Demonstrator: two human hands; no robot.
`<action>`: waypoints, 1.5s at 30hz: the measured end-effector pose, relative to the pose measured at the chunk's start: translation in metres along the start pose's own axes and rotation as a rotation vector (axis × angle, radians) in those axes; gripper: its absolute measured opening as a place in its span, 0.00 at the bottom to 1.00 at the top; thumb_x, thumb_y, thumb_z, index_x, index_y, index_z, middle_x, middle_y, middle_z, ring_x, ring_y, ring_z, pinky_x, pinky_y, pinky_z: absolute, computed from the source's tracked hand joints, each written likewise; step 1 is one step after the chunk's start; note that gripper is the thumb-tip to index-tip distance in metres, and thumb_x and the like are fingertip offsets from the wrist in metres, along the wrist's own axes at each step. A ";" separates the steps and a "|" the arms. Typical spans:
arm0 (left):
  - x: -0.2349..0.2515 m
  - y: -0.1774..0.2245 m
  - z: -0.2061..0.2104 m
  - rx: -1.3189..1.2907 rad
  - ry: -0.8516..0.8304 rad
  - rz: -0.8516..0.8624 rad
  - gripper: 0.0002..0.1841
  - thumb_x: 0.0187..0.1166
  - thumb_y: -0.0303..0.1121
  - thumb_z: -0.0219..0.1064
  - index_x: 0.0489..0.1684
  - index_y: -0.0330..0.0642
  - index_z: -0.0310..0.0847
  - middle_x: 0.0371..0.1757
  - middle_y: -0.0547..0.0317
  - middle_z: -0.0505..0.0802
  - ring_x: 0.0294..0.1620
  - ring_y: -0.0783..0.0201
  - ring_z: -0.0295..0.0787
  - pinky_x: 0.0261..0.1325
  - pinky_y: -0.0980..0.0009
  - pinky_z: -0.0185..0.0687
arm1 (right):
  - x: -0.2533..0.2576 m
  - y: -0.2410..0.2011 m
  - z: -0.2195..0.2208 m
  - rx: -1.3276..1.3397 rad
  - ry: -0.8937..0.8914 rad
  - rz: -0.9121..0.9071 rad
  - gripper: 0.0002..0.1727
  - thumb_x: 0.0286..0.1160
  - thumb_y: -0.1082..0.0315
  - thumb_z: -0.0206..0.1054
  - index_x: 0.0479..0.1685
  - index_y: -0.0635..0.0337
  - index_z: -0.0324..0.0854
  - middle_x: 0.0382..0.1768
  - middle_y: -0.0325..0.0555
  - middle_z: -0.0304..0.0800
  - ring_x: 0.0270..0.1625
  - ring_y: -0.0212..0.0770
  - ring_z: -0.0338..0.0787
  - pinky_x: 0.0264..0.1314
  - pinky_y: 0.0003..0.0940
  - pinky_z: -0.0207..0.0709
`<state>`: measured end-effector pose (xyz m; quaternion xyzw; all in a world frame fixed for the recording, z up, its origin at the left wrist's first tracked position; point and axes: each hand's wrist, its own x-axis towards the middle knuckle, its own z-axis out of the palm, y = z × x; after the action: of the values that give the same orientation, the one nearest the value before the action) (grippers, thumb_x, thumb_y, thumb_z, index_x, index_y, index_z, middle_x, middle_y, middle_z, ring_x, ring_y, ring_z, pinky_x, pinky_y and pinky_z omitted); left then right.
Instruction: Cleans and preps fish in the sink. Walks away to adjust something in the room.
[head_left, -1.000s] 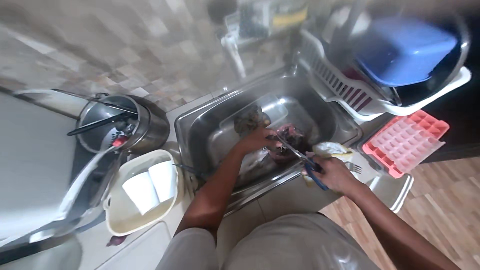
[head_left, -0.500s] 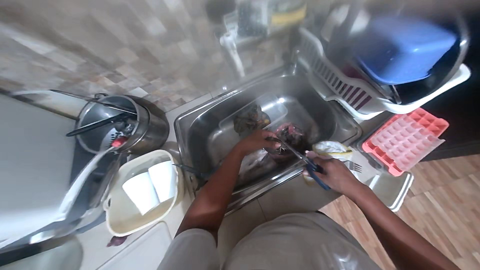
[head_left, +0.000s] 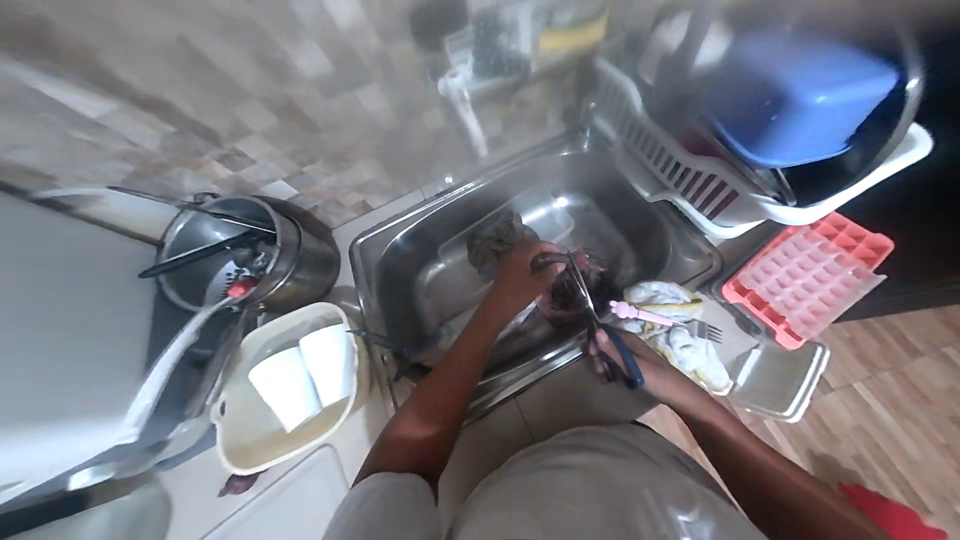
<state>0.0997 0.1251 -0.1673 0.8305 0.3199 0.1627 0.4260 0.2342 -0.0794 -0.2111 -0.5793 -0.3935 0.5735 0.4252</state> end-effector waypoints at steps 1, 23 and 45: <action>-0.001 0.000 0.001 0.011 -0.010 0.012 0.15 0.81 0.32 0.72 0.62 0.37 0.86 0.57 0.46 0.92 0.53 0.56 0.90 0.62 0.56 0.84 | 0.002 -0.001 0.000 0.017 0.003 0.000 0.26 0.88 0.43 0.47 0.48 0.56 0.78 0.28 0.30 0.81 0.29 0.26 0.83 0.35 0.23 0.81; 0.006 -0.010 0.013 0.073 -0.171 0.028 0.14 0.81 0.28 0.70 0.62 0.35 0.86 0.60 0.41 0.89 0.61 0.50 0.87 0.69 0.52 0.80 | -0.001 0.014 0.004 0.187 0.152 0.058 0.20 0.91 0.51 0.52 0.37 0.55 0.78 0.18 0.30 0.77 0.18 0.27 0.79 0.23 0.23 0.78; 0.071 -0.092 -0.042 -0.035 0.307 -0.418 0.24 0.88 0.35 0.63 0.78 0.30 0.71 0.68 0.34 0.86 0.66 0.46 0.85 0.72 0.50 0.77 | -0.005 0.042 -0.023 0.439 0.115 0.024 0.38 0.79 0.28 0.51 0.66 0.54 0.68 0.26 0.32 0.79 0.22 0.31 0.81 0.26 0.26 0.82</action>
<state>0.0939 0.2380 -0.2180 0.7045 0.5424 0.2008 0.4113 0.2556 -0.0991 -0.2490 -0.5092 -0.2271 0.6165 0.5559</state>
